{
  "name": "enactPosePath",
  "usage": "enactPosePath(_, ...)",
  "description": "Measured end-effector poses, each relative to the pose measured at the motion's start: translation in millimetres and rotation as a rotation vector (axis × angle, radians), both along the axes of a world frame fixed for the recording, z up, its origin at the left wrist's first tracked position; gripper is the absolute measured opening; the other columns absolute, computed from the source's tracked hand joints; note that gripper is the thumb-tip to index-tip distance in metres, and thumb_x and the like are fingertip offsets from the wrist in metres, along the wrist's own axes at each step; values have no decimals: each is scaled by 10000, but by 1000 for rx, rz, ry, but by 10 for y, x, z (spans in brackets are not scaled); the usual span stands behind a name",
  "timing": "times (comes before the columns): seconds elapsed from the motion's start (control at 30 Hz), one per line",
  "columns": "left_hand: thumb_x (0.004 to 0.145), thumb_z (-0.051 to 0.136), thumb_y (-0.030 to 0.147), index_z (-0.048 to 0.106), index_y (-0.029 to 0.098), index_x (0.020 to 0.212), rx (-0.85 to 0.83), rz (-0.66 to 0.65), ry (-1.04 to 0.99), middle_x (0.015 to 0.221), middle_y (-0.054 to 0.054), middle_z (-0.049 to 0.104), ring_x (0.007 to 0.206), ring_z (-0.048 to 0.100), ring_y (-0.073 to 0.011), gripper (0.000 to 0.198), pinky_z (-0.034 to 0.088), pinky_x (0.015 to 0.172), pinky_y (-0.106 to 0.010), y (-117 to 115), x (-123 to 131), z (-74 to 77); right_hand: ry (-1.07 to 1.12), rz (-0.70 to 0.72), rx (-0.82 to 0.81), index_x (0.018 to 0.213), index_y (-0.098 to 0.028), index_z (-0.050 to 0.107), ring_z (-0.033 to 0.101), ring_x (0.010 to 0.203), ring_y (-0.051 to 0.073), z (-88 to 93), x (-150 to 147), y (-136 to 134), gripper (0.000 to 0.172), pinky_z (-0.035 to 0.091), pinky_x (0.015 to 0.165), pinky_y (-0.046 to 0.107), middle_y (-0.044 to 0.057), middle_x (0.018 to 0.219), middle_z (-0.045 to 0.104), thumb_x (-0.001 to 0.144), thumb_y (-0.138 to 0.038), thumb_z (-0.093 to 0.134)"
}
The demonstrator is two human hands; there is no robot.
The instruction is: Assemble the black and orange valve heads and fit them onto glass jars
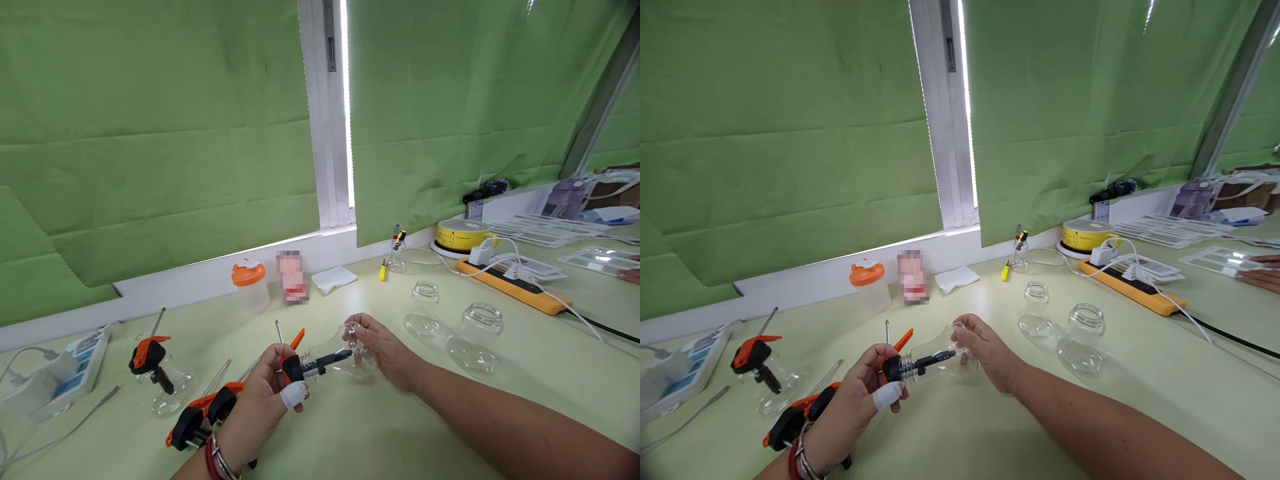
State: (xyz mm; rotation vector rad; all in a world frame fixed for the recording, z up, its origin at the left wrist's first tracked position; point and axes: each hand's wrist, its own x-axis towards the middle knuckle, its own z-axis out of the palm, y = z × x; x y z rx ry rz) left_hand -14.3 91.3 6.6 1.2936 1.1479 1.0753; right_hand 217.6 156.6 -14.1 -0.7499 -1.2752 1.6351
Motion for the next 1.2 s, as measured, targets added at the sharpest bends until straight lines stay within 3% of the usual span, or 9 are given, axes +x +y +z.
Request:
enactPosePath(0.43, 689, 747, 238, 500, 243, 955, -5, -10, -2, 810, 7, 556, 714, 591, -164, 364, 548, 596, -312, -3, -8, 7, -7, 47, 44, 968, -235, 539, 477, 842, 159, -3, -3, -19, 362, 450, 687, 285, 25, 941, 524, 773, -510, 669)
enactPosePath(0.77, 636, 768, 279, 580, 195, 1049, -22, 16, 17, 726, 0, 567, 566, 592, -160, 461, 507, 457, -280, -3, 8, 75, -101, 60, 314, 1085, -260, 478, 473, 865, 174, -12, 24, -69, 439, 444, 765, 327, 48, 1033, 476, 777, -519, 653)
enactPosePath(0.93, 619, 788, 306, 606, 187, 1067, -7, -3, 19, 683, -5, 584, 520, 575, -153, 498, 500, 426, -274, -25, -11, 85, -239, 7, 612, 1157, -273, 452, 497, 884, 206, 58, 75, -165, 463, 457, 814, 373, 76, 1096, 464, 779, -472, 630)
enactPosePath(1.07, 607, 805, 301, 614, 190, 1054, -17, -30, 4, 621, 6, 590, 465, 543, -131, 498, 492, 407, -262, -34, -28, 86, -382, -61, 928, 1186, -277, 436, 507, 1019, 280, 68, 118, -183, 558, 445, 892, 424, 112, 1155, 488, 713, -429, 688)
enactPosePath(1.2, 615, 813, 307, 613, 187, 1057, -8, -82, -18, 614, 8, 592, 471, 546, -125, 500, 493, 400, -242, -38, -52, 85, -481, -134, 1351, 1222, -263, 388, 511, 1058, 308, 19, 124, -118, 690, 449, 899, 479, 141, 1185, 493, 666, -504, 717)
